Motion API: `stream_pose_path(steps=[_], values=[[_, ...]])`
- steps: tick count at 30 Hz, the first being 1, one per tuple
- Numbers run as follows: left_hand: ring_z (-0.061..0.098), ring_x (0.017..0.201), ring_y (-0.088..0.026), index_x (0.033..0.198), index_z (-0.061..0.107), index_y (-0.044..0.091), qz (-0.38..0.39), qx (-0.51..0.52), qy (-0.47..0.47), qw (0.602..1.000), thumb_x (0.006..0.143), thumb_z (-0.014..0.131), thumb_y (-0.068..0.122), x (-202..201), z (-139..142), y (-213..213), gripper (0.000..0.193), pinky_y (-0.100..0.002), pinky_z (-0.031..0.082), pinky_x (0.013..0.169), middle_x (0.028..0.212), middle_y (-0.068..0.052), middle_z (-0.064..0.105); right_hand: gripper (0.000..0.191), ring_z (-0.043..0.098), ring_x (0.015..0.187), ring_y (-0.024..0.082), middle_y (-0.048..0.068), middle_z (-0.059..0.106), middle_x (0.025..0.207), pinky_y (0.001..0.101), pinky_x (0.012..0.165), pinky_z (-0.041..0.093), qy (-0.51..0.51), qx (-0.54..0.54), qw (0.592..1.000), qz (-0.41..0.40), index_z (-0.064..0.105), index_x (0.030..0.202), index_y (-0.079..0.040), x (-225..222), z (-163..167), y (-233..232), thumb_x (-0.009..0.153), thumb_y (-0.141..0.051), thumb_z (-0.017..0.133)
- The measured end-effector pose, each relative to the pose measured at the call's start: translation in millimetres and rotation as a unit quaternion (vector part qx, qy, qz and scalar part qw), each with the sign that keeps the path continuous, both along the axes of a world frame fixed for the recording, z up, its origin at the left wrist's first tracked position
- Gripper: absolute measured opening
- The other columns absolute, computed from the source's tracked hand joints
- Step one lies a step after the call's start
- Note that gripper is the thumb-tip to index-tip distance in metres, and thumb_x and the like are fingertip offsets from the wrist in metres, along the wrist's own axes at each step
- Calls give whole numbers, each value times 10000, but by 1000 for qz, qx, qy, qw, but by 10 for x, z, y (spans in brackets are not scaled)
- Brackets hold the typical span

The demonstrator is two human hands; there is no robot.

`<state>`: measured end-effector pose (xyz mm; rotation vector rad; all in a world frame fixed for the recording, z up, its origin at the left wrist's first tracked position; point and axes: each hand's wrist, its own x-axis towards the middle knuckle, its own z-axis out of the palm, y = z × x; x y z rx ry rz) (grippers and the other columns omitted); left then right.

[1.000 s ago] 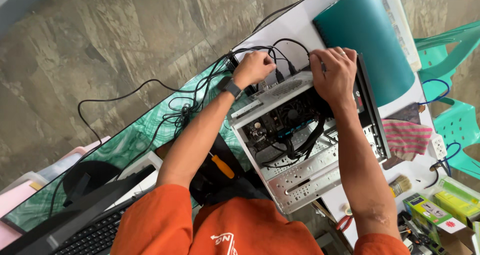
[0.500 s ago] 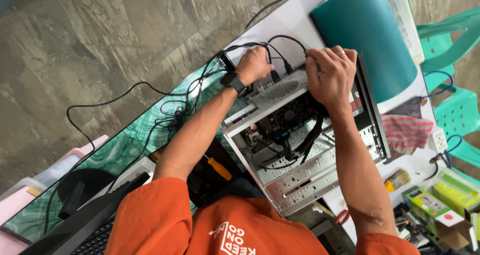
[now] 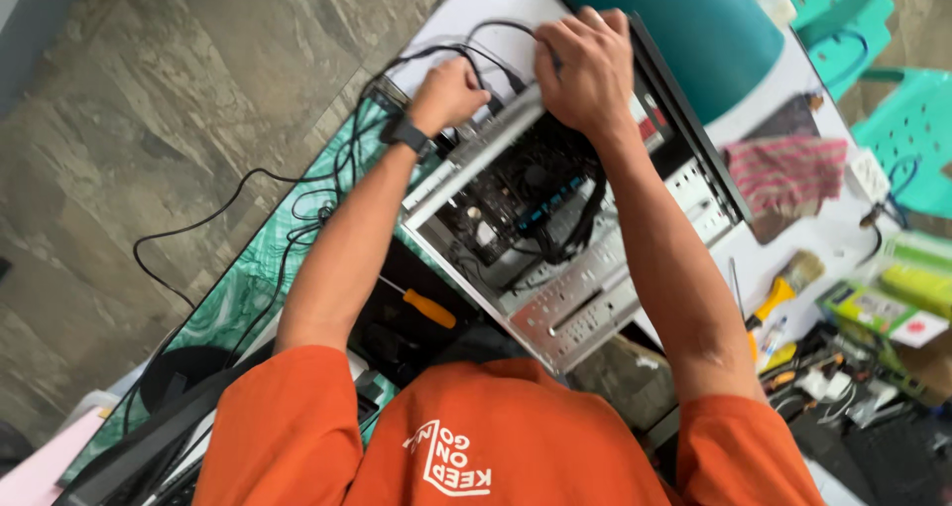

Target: The person unplugs cables from the rear of a desktop computer, carries the case to a workbench, and opens its side panel. They use a screwdriver to work on components inside the case, then press keys on the keyboard to test the machine before resuming work inside the case.

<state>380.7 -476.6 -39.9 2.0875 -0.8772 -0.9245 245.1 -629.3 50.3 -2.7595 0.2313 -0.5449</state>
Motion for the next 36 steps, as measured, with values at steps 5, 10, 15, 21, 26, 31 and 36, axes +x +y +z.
stream_pose_path(steps=[5, 10, 15, 21, 26, 31, 36], values=[[716, 842, -253, 969, 675, 59, -8, 7, 1, 1000, 855, 807, 408, -38, 345, 207, 390, -386, 551, 746, 899, -99, 730, 119, 630, 1031, 317, 110, 695, 1040, 420, 967, 445, -109, 96, 989, -22, 688, 1091, -22, -334, 50, 41, 977, 11, 683], [724, 881, -228, 1029, 679, 27, 21, -177, -97, 979, 963, 786, 252, -355, 891, 359, 258, -369, 565, 772, 925, -106, 745, 143, 627, 1109, 348, 141, 695, 1122, 440, 973, 471, -109, 130, 984, -57, 678, 1094, -11, -1104, 245, 164, 962, 44, 678], [714, 876, -141, 1029, 632, 7, 19, -260, -23, 965, 989, 708, 117, -1008, 1365, 406, 140, -286, 551, 711, 1017, -60, 775, 135, 664, 1030, 334, 127, 724, 1079, 407, 903, 522, -107, 169, 976, -82, 713, 1073, -19, -1963, 447, 209, 963, 51, 675], [695, 820, -123, 1027, 640, 0, -8, -250, -14, 968, 996, 703, 108, -2127, 1602, 422, 130, -265, 529, 679, 1042, -66, 774, 128, 726, 941, 281, 134, 733, 1066, 351, 833, 569, -131, 183, 961, -161, 713, 1073, -9, -3162, 522, -97, 980, 69, 673], [696, 864, -162, 999, 659, 15, -70, -279, 3, 958, 1002, 706, 126, -3245, 1647, 209, 121, -297, 509, 685, 1060, -82, 769, 152, 698, 843, 225, 129, 736, 1010, 325, 752, 551, -92, 239, 934, -248, 725, 1055, -1, -4340, 381, -354, 964, 58, 618], [689, 809, -218, 921, 668, 18, -132, -246, 40, 959, 978, 695, 171, -4224, 1535, 11, 165, -333, 497, 626, 1038, -91, 762, 112, 731, 813, 190, 127, 762, 947, 298, 749, 565, -62, 211, 911, -350, 753, 1027, -4, -5568, 91, -531, 940, -31, 686], [691, 837, -283, 908, 688, 13, -218, -243, 37, 945, 985, 712, 167, -5041, 1255, -77, 173, -377, 514, 692, 945, -121, 738, 168, 721, 750, 144, 92, 768, 853, 285, 706, 553, -19, 299, 820, -488, 751, 1049, -14, -6749, -50, -543, 942, -118, 673]])
